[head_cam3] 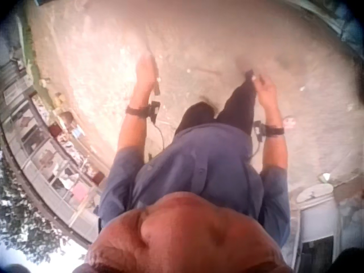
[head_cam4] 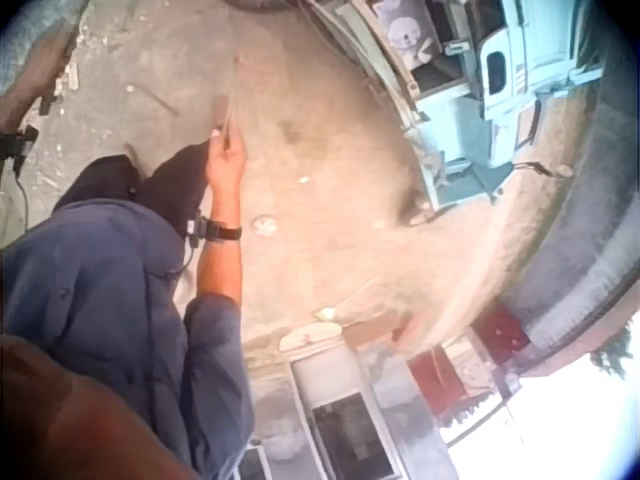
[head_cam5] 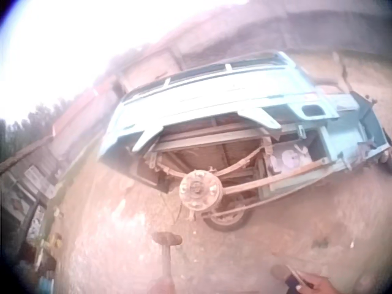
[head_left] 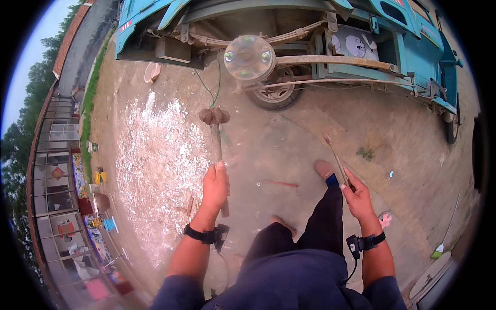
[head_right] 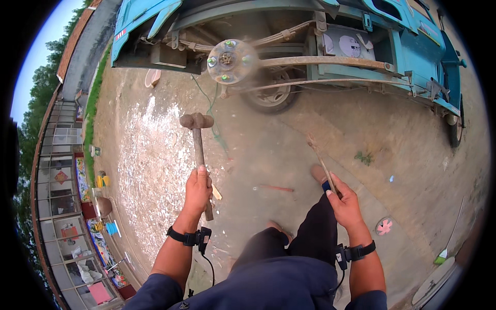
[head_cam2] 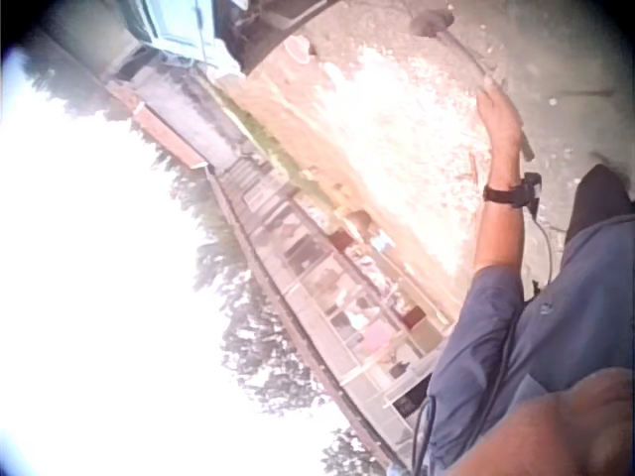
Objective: The person uses a hammer and other metal tools to strike and detach the wheel hub assembly from a vehicle axle.
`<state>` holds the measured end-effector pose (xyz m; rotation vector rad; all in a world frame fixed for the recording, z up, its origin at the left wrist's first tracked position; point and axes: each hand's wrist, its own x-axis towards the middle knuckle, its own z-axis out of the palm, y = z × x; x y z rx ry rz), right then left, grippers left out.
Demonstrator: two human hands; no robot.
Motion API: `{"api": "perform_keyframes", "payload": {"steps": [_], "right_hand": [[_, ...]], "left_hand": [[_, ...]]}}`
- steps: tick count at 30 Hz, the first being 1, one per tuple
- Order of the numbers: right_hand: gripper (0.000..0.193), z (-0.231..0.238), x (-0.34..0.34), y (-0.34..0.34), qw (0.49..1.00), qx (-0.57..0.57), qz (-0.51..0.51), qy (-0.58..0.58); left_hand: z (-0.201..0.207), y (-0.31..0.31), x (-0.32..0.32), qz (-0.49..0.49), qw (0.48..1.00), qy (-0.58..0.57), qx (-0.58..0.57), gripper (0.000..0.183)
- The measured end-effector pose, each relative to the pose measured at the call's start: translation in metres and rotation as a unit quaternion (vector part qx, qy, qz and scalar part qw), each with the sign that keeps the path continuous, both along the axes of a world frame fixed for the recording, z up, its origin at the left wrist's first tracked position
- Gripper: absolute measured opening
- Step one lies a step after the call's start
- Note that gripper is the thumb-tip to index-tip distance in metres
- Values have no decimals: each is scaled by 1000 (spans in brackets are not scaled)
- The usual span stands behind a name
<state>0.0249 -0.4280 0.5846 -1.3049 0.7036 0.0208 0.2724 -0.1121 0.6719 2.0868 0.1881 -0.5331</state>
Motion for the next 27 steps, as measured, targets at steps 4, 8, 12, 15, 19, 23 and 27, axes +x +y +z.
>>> {"api": "perform_keyframes", "payload": {"steps": [4,8,12,15,19,23,27], "right_hand": [[51,-11,5,10,997,-52,59,-22],[52,-3,20,23,990,-77,117,-13],[52,-3,35,30,982,-88,163,-20],[52,5,52,35,975,-106,196,-21],[52,17,77,43,966,-103,235,-29],[52,22,92,49,960,-111,252,-56],[52,26,108,58,946,-140,277,-89]], "left_hand": [[-79,62,-37,23,995,91,38,38],[-103,89,-50,90,983,154,42,37],[-88,103,-24,119,982,138,53,38],[-88,117,2,105,990,73,67,37],[-139,148,4,9,970,-119,212,41],[-116,83,-16,-38,989,-33,139,54],[-99,17,-29,-50,994,100,-17,55]]}}
